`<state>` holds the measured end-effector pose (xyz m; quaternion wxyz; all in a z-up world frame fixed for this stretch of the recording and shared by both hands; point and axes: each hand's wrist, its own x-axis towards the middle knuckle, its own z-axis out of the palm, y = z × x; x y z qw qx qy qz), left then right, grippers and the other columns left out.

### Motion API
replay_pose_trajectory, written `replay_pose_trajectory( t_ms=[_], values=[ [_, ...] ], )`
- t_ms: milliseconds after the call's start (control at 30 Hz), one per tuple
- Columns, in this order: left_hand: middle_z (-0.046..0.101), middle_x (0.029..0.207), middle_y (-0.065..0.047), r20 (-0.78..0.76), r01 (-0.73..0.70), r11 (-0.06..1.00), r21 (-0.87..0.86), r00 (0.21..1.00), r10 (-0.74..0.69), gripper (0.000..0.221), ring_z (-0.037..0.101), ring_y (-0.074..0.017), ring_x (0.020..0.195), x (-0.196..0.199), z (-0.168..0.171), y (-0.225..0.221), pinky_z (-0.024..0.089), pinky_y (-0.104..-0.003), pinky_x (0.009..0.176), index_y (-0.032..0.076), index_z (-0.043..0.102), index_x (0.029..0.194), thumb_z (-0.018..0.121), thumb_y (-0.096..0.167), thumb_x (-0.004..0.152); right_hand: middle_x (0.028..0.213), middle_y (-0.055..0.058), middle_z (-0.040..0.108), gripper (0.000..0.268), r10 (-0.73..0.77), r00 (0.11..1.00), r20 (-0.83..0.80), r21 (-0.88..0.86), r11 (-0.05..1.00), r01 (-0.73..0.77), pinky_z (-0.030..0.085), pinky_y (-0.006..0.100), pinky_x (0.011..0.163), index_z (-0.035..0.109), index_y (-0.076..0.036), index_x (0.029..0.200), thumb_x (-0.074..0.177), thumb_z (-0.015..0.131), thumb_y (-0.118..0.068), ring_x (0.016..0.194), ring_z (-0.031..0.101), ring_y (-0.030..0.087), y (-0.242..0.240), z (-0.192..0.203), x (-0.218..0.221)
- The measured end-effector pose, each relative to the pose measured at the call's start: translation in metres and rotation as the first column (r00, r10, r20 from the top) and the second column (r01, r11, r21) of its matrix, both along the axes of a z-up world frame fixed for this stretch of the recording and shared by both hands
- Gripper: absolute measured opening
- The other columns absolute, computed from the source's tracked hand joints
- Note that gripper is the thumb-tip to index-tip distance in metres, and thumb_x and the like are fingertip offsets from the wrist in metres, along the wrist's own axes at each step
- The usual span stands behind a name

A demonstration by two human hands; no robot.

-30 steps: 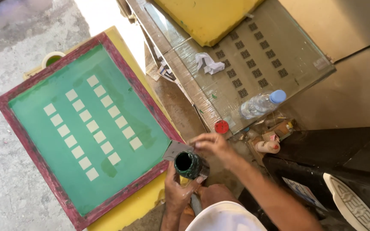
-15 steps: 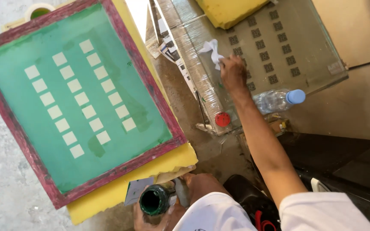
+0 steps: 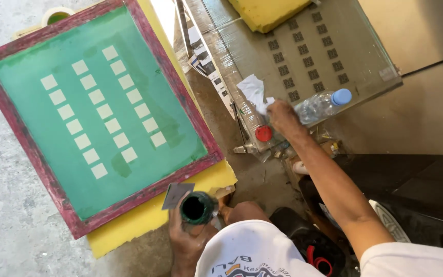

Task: Cleaning ink residue from a screen printing frame using a scraper and cloth.

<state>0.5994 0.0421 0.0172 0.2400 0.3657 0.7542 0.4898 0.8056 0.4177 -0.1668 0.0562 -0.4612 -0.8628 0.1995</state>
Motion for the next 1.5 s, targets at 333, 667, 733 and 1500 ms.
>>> replay_pose_trajectory(
  t_ms=[333, 667, 733, 1500],
  values=[
    [0.051, 0.152, -0.025, -0.200, 0.325, 0.912, 0.249, 0.939, -0.280, 0.084, 0.053, -0.0424, 0.140, 0.002, -0.031, 0.030, 0.049, -0.045, 0.115, 0.001, 0.051, 0.146, 0.090, 0.012, 0.072, 0.113, 0.036, 0.062, 0.032, -0.126, 0.974, -0.191, 0.184, 0.970, 0.161, 0.056, 0.052, 0.078, 0.048, 0.010, 0.126, 0.098, 0.059, 0.000, 0.092, 0.066, 0.049, -0.053, -0.007, 0.005],
    [0.048, 0.153, -0.023, -0.147, 0.283, 0.948, 0.144, 0.954, -0.263, 0.088, 0.048, -0.0407, 0.144, 0.009, -0.058, -0.002, 0.044, -0.047, 0.119, 0.003, 0.047, 0.149, 0.092, 0.011, 0.074, 0.132, 0.028, 0.059, 0.062, -0.269, 0.917, -0.294, 0.004, 0.959, 0.283, 0.050, 0.051, 0.100, 0.034, -0.002, 0.154, 0.098, 0.060, -0.005, 0.120, 0.060, 0.046, -0.071, -0.001, 0.018],
    [0.045, 0.154, -0.022, -0.073, 0.250, 0.962, 0.108, 0.967, -0.243, 0.085, 0.050, -0.0380, 0.143, 0.010, -0.060, -0.005, 0.048, -0.044, 0.117, 0.004, 0.049, 0.148, 0.091, 0.012, 0.075, 0.149, 0.031, 0.047, 0.075, -0.102, 0.902, -0.420, 0.180, 0.965, 0.193, 0.046, 0.051, 0.111, 0.028, -0.001, 0.163, 0.095, 0.060, -0.005, 0.135, 0.051, 0.047, -0.076, 0.004, 0.019],
    [0.046, 0.153, -0.018, -0.229, 0.278, 0.943, 0.183, 0.945, -0.234, 0.086, 0.053, -0.0384, 0.138, -0.017, -0.065, -0.029, 0.047, -0.046, 0.115, 0.003, 0.050, 0.145, 0.092, 0.016, 0.071, 0.141, 0.017, 0.055, 0.069, 0.516, 0.780, -0.353, -0.049, 0.823, -0.566, 0.052, 0.042, 0.106, 0.058, -0.007, 0.140, 0.076, 0.083, -0.008, 0.128, 0.058, 0.035, -0.248, 0.230, -0.061]
  ],
)
